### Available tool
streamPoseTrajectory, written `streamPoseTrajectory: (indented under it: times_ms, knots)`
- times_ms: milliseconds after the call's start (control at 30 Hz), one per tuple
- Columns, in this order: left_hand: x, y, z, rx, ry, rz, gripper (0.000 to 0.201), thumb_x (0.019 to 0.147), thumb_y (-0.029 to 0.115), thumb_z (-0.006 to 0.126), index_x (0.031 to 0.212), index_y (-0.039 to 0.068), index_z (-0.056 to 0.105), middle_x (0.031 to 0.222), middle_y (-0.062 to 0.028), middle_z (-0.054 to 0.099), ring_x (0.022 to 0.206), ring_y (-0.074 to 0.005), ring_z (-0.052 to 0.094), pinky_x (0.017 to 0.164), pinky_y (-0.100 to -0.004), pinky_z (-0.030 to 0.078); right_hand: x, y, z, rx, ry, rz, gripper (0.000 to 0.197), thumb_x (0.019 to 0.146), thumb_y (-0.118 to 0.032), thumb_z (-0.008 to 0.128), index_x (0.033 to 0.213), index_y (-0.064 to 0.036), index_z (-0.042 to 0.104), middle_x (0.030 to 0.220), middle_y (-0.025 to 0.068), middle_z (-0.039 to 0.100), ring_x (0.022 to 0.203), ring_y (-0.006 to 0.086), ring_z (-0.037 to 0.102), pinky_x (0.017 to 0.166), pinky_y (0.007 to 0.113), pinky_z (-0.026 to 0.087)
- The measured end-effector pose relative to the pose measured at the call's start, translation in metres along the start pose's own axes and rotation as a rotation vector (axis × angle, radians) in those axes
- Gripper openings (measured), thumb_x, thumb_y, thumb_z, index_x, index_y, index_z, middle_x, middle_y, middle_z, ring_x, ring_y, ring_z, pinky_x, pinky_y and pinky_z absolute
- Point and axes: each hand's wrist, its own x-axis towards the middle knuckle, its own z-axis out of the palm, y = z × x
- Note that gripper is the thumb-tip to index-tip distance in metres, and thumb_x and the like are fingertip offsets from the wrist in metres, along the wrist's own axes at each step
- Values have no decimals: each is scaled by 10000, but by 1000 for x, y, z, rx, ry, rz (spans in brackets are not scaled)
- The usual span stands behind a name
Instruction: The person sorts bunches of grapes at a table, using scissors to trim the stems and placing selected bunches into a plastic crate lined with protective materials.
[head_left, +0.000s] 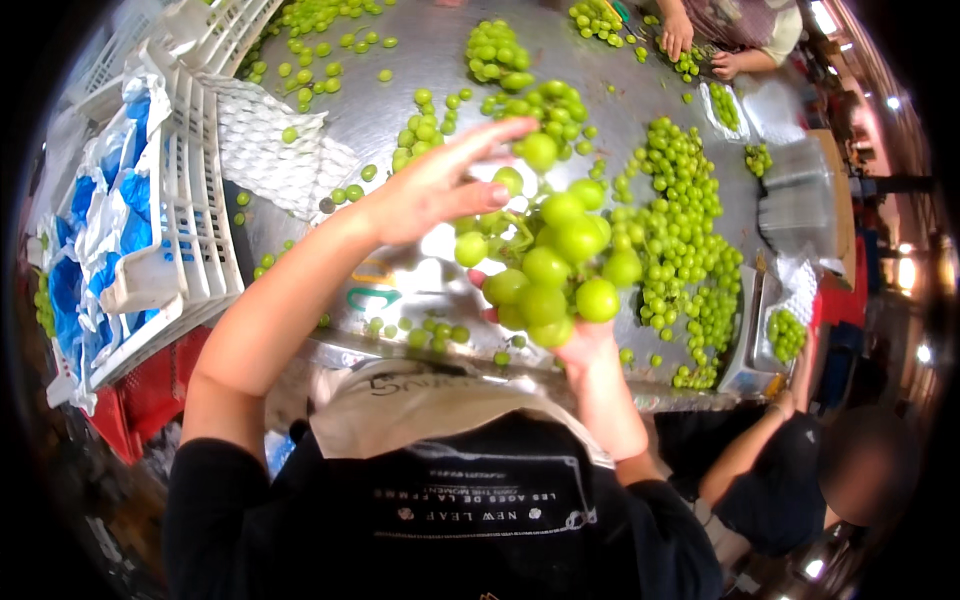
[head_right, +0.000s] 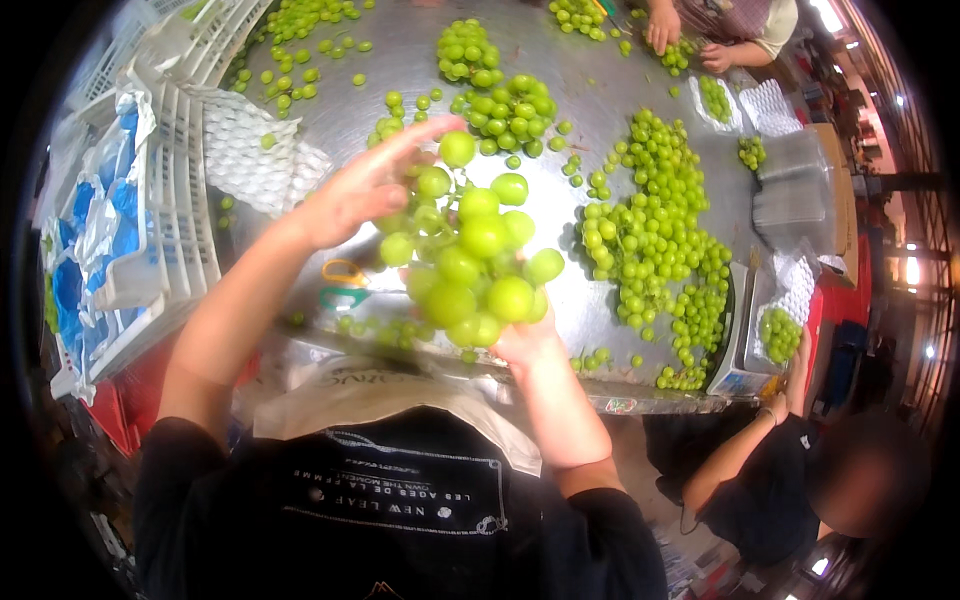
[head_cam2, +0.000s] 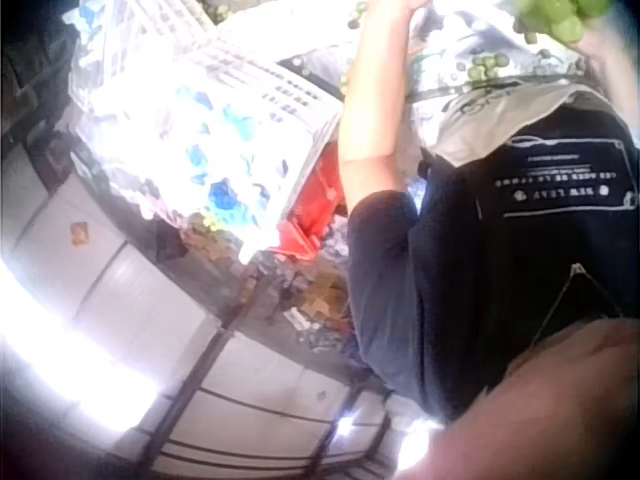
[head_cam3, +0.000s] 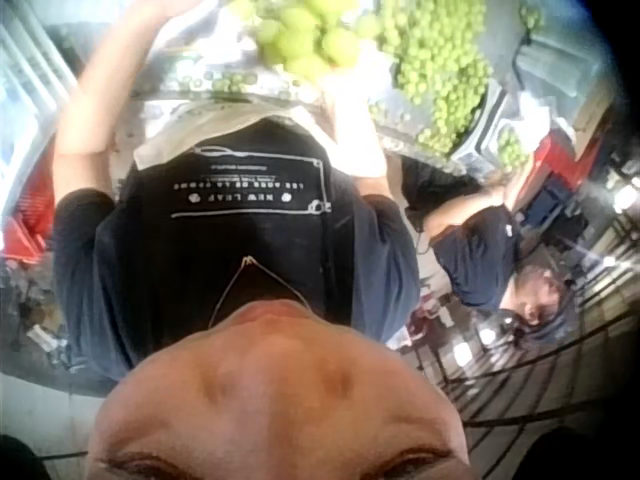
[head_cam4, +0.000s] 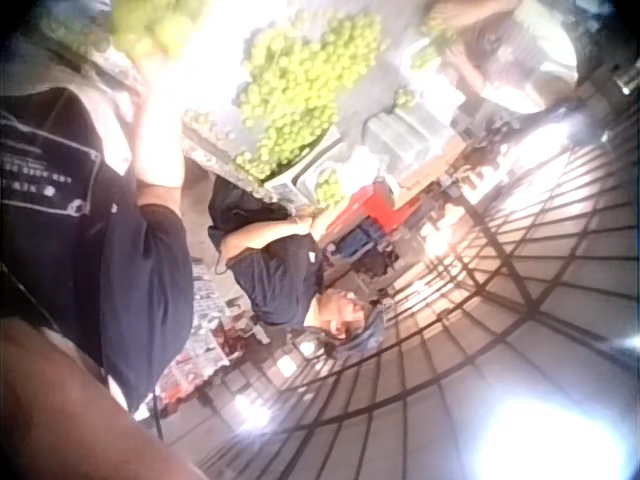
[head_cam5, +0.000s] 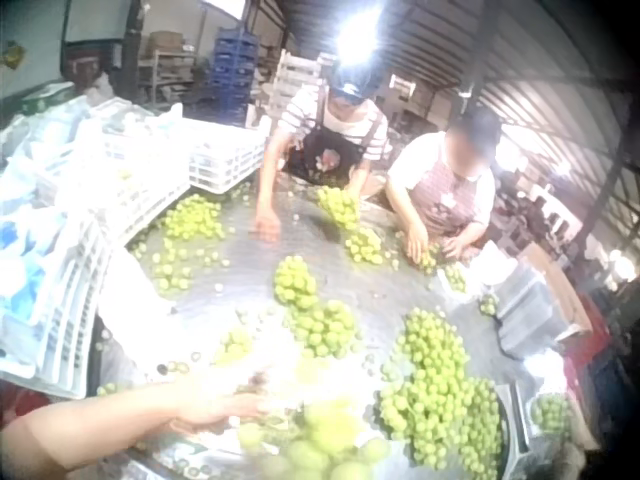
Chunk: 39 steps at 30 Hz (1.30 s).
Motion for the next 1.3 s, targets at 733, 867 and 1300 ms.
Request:
streamPoseTrajectory:
  times_ms: [733, 867, 1300]
  knots:
    - [-11, -11, 48, -1051, 182, -660, 486, 955, 379, 327, 1325, 64, 345, 1279, -134, 470, 1117, -254, 521, 935, -411, 441, 59, -30, -22, -232, -78, -435, 1108, 656, -867, 302, 1384, -33, 267, 1366, 240, 340, 1253, 357, 371, 1046, 520, 290]
    - [-20, -6, 42, -1025, 81, -636, 488, 958, 347, 356, 1352, 65, 296, 1303, -146, 461, 1120, -275, 523, 987, -459, 383, 55, -23, -33, -17, -196, -471, 1000, 717, -818, 312, 1346, -42, 343, 1335, 233, 378, 1249, 386, 358, 1060, 546, 251]
    - [-20, 37, 40, 619, 177, 289, 412, 692, 99, 729, 1086, 54, 616, 940, -79, 642, 820, -189, 598, 730, -301, 497, 34, -14, -25, 13, 74, -521, 950, 736, -810, 280, 1324, -72, 383, 1271, 184, 455, 1134, 334, 447, 995, 487, 341]
